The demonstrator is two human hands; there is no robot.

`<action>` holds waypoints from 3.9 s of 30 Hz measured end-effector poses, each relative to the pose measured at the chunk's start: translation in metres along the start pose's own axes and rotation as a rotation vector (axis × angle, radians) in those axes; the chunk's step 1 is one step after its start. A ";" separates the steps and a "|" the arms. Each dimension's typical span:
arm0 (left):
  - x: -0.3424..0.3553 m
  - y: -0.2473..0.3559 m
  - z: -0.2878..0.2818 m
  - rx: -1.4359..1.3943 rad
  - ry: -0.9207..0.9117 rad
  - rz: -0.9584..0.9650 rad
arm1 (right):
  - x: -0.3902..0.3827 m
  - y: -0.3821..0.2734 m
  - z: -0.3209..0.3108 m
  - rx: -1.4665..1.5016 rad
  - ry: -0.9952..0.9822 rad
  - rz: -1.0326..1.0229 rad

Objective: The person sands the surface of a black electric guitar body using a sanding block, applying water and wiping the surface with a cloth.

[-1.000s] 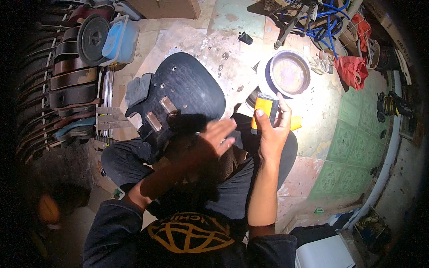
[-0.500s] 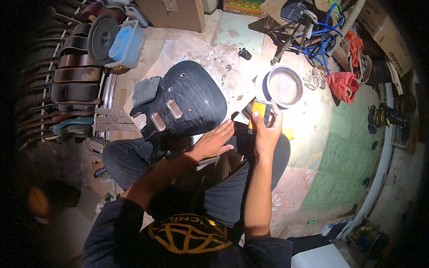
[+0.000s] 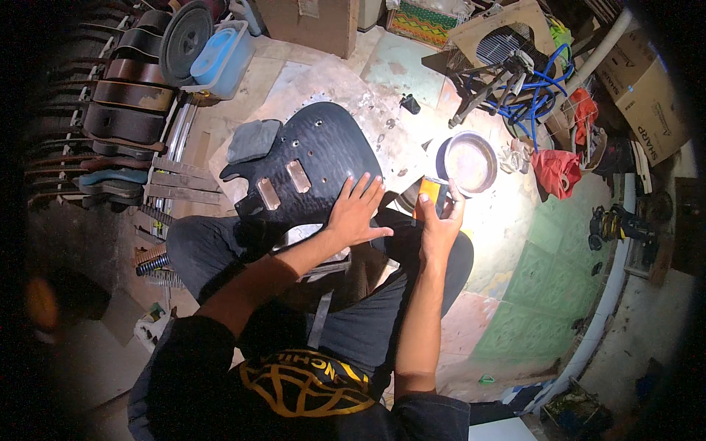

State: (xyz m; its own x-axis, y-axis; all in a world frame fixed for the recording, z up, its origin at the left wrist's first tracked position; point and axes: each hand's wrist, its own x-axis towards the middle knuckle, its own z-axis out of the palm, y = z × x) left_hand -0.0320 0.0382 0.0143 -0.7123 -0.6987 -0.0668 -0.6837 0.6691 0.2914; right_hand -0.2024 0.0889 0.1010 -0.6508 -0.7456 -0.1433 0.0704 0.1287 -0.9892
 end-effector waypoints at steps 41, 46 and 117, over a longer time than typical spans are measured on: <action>0.033 -0.035 0.002 0.164 0.001 0.032 | -0.003 -0.002 0.018 -0.098 -0.070 -0.016; -0.031 -0.021 0.011 -0.007 0.059 0.157 | 0.003 0.020 0.008 -0.178 -0.064 -0.117; -0.076 -0.176 -0.060 -0.249 0.032 -0.465 | 0.237 0.144 -0.124 -0.944 -0.001 -0.244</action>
State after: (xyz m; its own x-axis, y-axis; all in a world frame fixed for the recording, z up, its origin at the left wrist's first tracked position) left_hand 0.1521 -0.0412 0.0255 -0.3349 -0.9173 -0.2153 -0.8651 0.2087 0.4562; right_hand -0.4408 0.0117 -0.0713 -0.5662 -0.8220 0.0614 -0.7014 0.4414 -0.5596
